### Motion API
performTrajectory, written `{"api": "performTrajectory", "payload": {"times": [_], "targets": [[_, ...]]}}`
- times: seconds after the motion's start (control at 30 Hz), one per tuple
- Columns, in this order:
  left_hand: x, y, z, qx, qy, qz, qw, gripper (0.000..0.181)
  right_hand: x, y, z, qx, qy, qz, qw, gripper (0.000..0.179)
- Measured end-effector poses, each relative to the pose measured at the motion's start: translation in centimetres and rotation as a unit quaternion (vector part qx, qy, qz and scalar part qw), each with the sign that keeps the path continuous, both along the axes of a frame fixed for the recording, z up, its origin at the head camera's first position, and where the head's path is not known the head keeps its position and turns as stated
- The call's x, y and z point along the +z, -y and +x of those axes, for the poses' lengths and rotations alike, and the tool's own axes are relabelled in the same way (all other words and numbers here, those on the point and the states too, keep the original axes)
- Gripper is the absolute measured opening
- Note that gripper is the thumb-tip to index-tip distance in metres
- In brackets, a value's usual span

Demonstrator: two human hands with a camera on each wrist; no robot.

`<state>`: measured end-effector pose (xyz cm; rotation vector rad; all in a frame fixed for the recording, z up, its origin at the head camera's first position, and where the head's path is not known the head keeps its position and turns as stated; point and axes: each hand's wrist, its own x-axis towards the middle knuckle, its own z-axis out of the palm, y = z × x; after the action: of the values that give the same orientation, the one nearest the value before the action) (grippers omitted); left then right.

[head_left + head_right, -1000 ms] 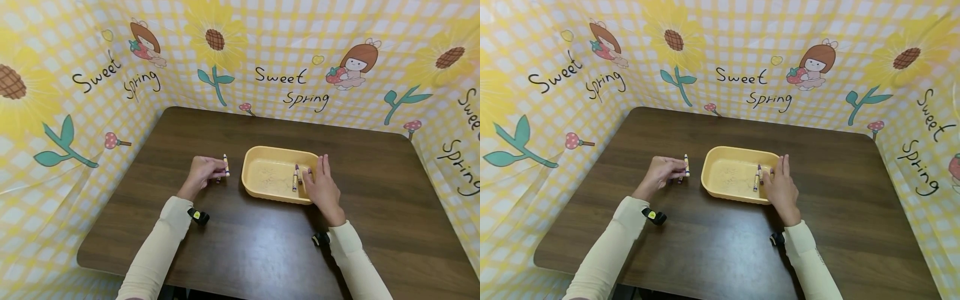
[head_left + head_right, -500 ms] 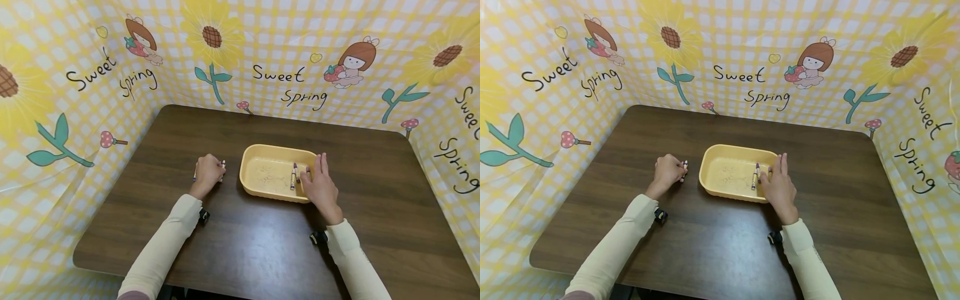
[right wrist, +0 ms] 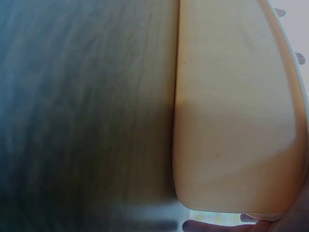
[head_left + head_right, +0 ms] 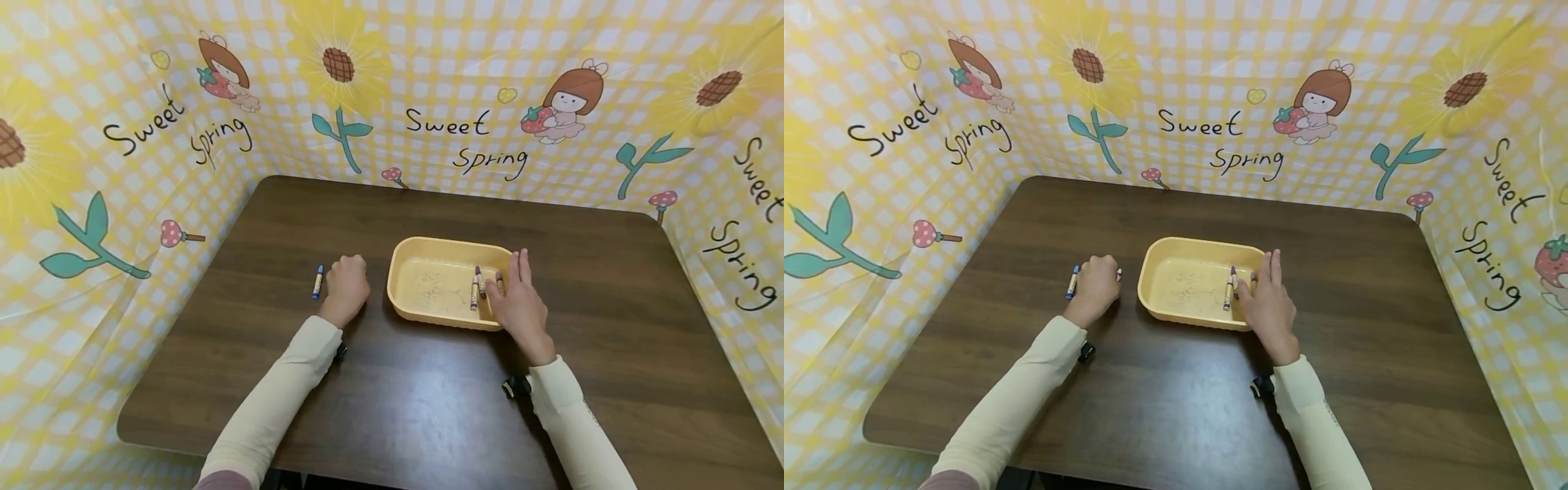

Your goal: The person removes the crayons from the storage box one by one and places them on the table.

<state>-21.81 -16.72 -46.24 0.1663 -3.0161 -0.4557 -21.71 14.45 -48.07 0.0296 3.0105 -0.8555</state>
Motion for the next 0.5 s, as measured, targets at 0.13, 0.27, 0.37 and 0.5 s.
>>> {"api": "performTrajectory", "payload": {"times": [0.13,0.27,0.37,0.5], "targets": [[0.8,0.0,0.4,-0.004,-0.037,0.03,0.9989,0.039,-0.1,-0.1,0.1,0.0,0.004,-0.004,1.0,0.08],[2.5,-0.4,0.5,-0.005,-0.101,0.183,0.9779,0.024,-0.1,-0.3,0.0,0.003,-0.009,-0.006,0.9999,0.077],[3.4,-1.5,0.3,-0.002,-0.079,0.414,0.907,0.022,0.0,-0.4,-0.1,-0.004,-0.019,-0.009,0.9998,0.075],[3.5,-3.2,-0.1,0.023,-0.012,0.651,0.759,0.031,-0.1,-0.2,-0.2,-0.002,-0.01,-0.019,0.9998,0.075]]}}
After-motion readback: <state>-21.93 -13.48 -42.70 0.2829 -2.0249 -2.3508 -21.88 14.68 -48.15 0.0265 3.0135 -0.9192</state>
